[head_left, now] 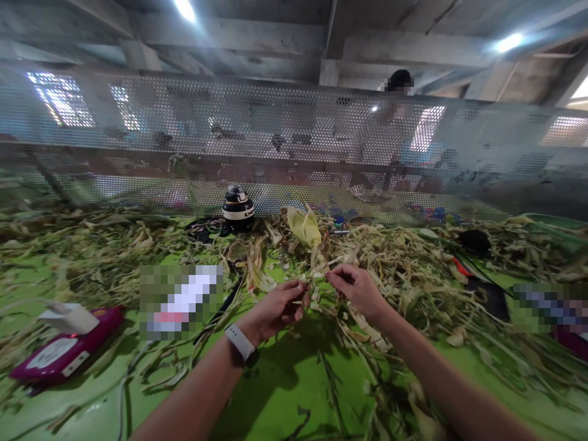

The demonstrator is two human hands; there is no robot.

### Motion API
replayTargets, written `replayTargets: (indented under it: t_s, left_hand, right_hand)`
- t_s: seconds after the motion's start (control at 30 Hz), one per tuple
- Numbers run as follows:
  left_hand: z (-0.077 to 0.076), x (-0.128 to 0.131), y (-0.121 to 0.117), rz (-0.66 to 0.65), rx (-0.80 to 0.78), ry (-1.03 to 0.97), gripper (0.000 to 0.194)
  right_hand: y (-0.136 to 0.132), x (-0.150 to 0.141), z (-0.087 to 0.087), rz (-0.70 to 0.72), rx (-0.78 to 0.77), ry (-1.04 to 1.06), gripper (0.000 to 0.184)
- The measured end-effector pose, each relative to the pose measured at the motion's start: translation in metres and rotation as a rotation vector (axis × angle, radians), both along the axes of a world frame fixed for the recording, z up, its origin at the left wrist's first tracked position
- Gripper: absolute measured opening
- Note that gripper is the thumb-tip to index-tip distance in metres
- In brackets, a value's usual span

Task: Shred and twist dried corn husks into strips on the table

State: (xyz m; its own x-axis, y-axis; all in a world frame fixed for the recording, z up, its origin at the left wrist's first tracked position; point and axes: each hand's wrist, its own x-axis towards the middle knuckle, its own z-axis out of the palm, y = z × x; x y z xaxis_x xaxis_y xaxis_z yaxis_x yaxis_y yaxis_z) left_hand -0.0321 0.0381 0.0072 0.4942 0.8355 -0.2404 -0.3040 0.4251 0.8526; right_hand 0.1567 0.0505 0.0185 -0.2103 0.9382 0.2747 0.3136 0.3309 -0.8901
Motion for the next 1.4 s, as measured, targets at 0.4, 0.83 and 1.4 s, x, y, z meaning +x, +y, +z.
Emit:
replayTargets:
  t_s: [0.4, 0.83, 1.4]
  left_hand:
    - [-0.002, 0.001, 0.001, 0.026, -0.002, -0.048, 0.024]
    - [-0.006, 0.002, 0.005, 0.215, 0.124, 0.102, 0.025]
    - [-0.006, 0.001, 0.003, 0.282, 0.701, 0.572, 0.022]
  right_hand:
    - [0.000, 0.001, 0.001, -0.002, 0.013, -0.002, 0.028]
    - [-0.003, 0.002, 0.007, 0.012, 0.021, -0.052, 0.028]
    - [-0.007, 0.008, 0.017, -0.102, 0.390, -0.190, 0.016]
